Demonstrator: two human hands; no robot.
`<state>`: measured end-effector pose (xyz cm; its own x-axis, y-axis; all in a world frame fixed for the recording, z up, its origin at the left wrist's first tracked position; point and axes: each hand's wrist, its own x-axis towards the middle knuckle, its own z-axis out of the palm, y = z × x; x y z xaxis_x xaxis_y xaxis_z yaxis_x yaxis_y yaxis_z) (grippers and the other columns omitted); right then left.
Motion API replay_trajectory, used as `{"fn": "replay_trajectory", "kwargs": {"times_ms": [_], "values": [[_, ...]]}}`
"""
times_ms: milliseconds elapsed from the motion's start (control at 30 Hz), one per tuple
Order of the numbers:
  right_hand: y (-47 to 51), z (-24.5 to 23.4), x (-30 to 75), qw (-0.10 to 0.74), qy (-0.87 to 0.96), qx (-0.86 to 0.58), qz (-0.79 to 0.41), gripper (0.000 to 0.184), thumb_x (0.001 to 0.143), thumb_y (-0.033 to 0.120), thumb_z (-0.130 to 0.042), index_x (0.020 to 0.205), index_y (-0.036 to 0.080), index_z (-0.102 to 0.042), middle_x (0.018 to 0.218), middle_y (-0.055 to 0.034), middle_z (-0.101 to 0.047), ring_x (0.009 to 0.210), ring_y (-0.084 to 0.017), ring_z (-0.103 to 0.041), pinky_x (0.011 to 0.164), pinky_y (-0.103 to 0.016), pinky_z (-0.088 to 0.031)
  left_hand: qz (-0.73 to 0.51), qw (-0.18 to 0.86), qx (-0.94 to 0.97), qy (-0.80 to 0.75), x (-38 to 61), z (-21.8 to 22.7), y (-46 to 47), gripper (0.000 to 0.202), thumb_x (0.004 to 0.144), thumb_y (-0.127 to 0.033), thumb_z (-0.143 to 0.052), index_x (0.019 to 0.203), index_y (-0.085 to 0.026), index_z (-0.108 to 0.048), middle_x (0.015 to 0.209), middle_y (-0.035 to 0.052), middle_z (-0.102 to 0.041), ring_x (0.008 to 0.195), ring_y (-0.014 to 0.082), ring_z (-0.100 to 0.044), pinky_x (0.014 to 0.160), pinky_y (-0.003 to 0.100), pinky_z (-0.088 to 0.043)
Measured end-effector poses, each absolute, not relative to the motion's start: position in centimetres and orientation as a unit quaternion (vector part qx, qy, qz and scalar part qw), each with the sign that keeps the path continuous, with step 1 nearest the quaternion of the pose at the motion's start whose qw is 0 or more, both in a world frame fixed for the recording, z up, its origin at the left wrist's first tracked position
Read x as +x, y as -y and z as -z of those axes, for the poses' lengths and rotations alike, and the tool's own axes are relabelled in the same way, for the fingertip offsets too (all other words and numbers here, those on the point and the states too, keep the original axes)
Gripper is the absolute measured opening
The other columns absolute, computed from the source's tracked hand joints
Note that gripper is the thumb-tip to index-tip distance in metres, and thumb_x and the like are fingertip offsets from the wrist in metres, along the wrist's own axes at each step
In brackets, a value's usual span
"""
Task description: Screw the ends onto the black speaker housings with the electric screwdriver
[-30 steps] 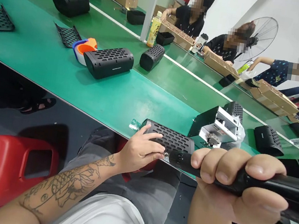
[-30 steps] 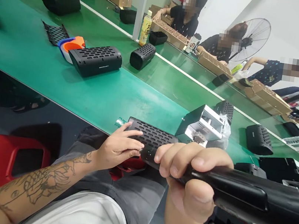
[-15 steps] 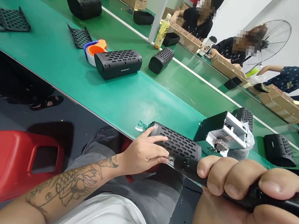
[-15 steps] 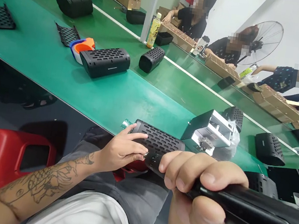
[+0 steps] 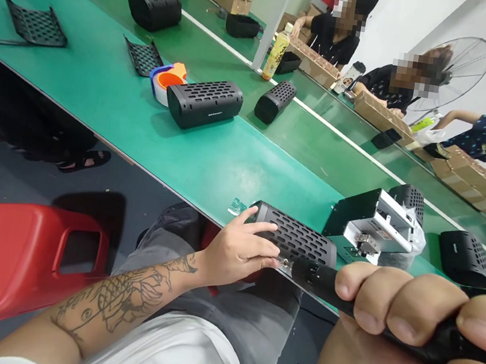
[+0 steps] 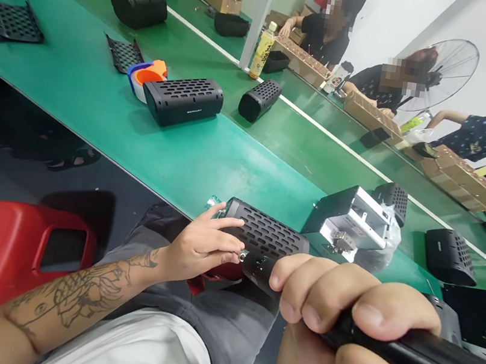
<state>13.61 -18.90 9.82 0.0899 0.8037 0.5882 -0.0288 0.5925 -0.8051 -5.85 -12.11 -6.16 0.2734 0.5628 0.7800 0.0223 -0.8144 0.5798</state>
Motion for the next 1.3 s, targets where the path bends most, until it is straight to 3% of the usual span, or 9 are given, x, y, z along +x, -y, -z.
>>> {"fn": "replay_trajectory", "kwargs": {"times_ms": [200,367,533,800,900,1000,1067,1200,1300], "values": [[19.2,-9.5,12.6,0.671,0.583,-0.327,-0.319,0.016,0.096,0.040,-0.090,0.099,0.033,-0.077,0.062,0.0065,-0.056,0.044,-0.016,-0.051,0.052,-0.044,-0.057,-0.573,0.231,0.763,-0.192,-6.2,5.9,12.1,0.007,0.113,-0.023,-0.081,0.109,-0.023,-0.087,0.106,0.0031,-0.095,0.136,0.0302,-0.086,0.149,0.058,-0.034],[19.2,-9.3,11.1,0.666,0.587,-0.352,-0.295,0.028,0.101,0.052,-0.091,0.098,0.032,-0.072,0.064,0.0068,-0.059,0.046,-0.016,-0.055,0.055,-0.043,-0.056,-0.590,0.234,0.743,-0.211,-6.0,6.3,12.5,0.006,0.112,-0.024,-0.082,0.108,-0.023,-0.086,0.107,0.0027,-0.095,0.132,0.0299,-0.087,0.147,0.058,-0.038],[18.4,-9.1,9.9,0.662,0.602,-0.341,-0.288,0.020,0.099,0.037,-0.091,0.099,0.030,-0.072,0.068,0.0066,-0.063,0.047,-0.015,-0.057,0.056,-0.042,-0.057,-0.607,0.263,0.710,-0.242,-5.5,7.4,12.8,0.011,0.112,-0.028,-0.084,0.103,-0.023,-0.086,0.105,0.0038,-0.095,0.130,0.0321,-0.088,0.145,0.062,-0.041],[17.6,-9.7,9.9,0.668,0.576,-0.349,-0.316,0.025,0.096,0.042,-0.097,0.096,0.029,-0.075,0.067,0.0060,-0.066,0.047,-0.016,-0.060,0.054,-0.041,-0.060,-0.591,0.298,0.715,-0.223,-5.6,7.9,12.5,0.009,0.110,-0.033,-0.087,0.109,-0.025,-0.089,0.106,0.0053,-0.095,0.134,0.0336,-0.086,0.147,0.064,-0.037],[17.1,-9.5,9.9,0.672,0.581,-0.347,-0.302,0.022,0.096,0.038,-0.097,0.098,0.028,-0.077,0.069,0.0054,-0.069,0.049,-0.017,-0.062,0.058,-0.042,-0.062,-0.581,0.269,0.736,-0.219,-5.7,8.4,11.7,0.044,0.105,-0.050,-0.091,0.139,-0.023,-0.083,0.139,0.0149,-0.090,0.150,0.0366,-0.077,0.148,0.063,-0.036],[15.9,-8.9,9.9,0.673,0.591,-0.343,-0.283,0.018,0.099,0.036,-0.094,0.100,0.028,-0.077,0.068,0.0054,-0.068,0.047,-0.016,-0.061,0.058,-0.041,-0.063,-0.511,0.262,0.777,-0.256,-6.3,9.0,10.2,0.098,0.093,-0.057,-0.101,0.175,-0.023,-0.058,0.181,0.0266,-0.057,0.175,0.0452,-0.049,0.148,0.071,-0.028],[15.0,-8.4,10.1,0.669,0.600,-0.338,-0.279,0.018,0.099,0.037,-0.092,0.099,0.029,-0.076,0.066,0.0060,-0.067,0.045,-0.016,-0.059,0.054,-0.039,-0.062,-0.452,0.292,0.796,-0.278,-6.7,9.4,9.2,0.122,0.086,-0.051,-0.106,0.186,-0.027,-0.041,0.192,0.0273,-0.039,0.182,0.0484,-0.034,0.148,0.076,-0.024],[13.5,-7.4,10.1,0.666,0.602,-0.334,-0.289,0.018,0.098,0.035,-0.093,0.096,0.028,-0.077,0.066,0.0060,-0.069,0.045,-0.015,-0.061,0.053,-0.036,-0.063,-0.387,0.347,0.810,-0.271,-7.2,9.9,7.7,0.137,0.083,-0.045,-0.107,0.192,-0.032,-0.025,0.196,0.0261,-0.030,0.183,0.0492,-0.030,0.147,0.078,-0.024],[12.8,-7.0,9.7,0.659,0.607,-0.329,-0.299,0.019,0.096,0.033,-0.095,0.096,0.026,-0.077,0.065,0.0058,-0.069,0.046,-0.015,-0.064,0.053,-0.035,-0.065,-0.387,0.366,0.805,-0.260,-7.0,10.6,7.0,0.139,0.082,-0.041,-0.108,0.193,-0.033,-0.023,0.196,0.0255,-0.030,0.182,0.0491,-0.034,0.145,0.074,-0.035]]}}
